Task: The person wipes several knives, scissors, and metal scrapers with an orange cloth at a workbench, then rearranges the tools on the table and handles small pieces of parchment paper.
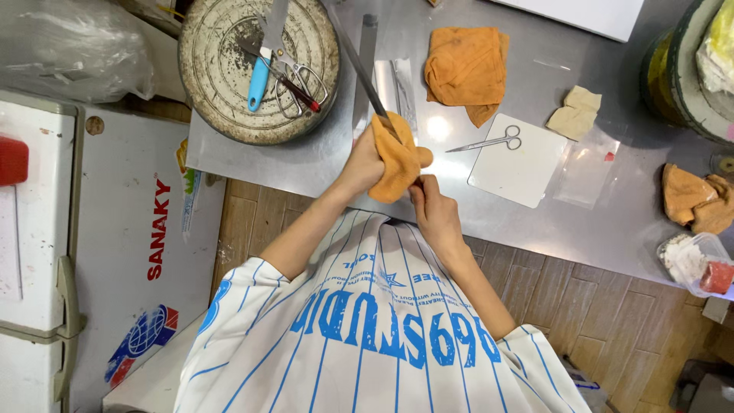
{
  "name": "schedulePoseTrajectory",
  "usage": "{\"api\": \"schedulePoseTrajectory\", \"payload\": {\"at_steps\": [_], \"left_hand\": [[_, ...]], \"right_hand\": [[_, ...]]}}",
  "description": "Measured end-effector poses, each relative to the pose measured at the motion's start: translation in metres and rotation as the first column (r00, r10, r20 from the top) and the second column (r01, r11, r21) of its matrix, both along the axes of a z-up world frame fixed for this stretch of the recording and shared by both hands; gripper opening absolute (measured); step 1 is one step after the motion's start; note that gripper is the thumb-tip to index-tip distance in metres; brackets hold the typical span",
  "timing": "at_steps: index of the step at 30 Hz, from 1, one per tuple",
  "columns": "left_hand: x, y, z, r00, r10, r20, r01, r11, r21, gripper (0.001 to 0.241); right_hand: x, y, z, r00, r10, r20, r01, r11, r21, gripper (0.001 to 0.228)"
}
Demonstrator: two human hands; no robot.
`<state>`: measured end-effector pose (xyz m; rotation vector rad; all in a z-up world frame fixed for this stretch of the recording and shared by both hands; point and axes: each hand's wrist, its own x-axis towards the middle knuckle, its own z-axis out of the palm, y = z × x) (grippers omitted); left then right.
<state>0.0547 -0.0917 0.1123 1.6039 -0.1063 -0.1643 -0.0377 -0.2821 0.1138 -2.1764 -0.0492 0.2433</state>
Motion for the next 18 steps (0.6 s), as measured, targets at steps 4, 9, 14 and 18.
{"api": "schedulePoseTrajectory", "payload": {"at_steps": [4,9,14,18], "left_hand": [[0.067,0.084,0.038,0.954,0.288,-0.088,-0.268,0.944,0.191,0.044],[0.063,0.106,0.049,0.966,0.102,0.238,-0.081,0.992,-0.097,0.039],[0.033,0.02,0.033,0.998,0.007,0.07,0.0,0.994,-0.107,0.057],[0.029,0.008,0.034,0.998,-0.043,0.053,0.04,0.998,0.056,0.056]], "right_hand": [[-0.034,-0.021,-0.003,0.988,0.136,-0.065,-0.141,0.987,-0.078,0.015],[-0.023,-0.04,0.016,0.996,-0.087,-0.018,0.088,0.992,0.091,0.012],[0.033,-0.011,0.042,0.99,0.06,-0.125,0.011,0.867,0.498,0.03],[0.039,0.013,0.049,0.995,-0.003,-0.1,0.022,0.981,0.192,0.022]]}}
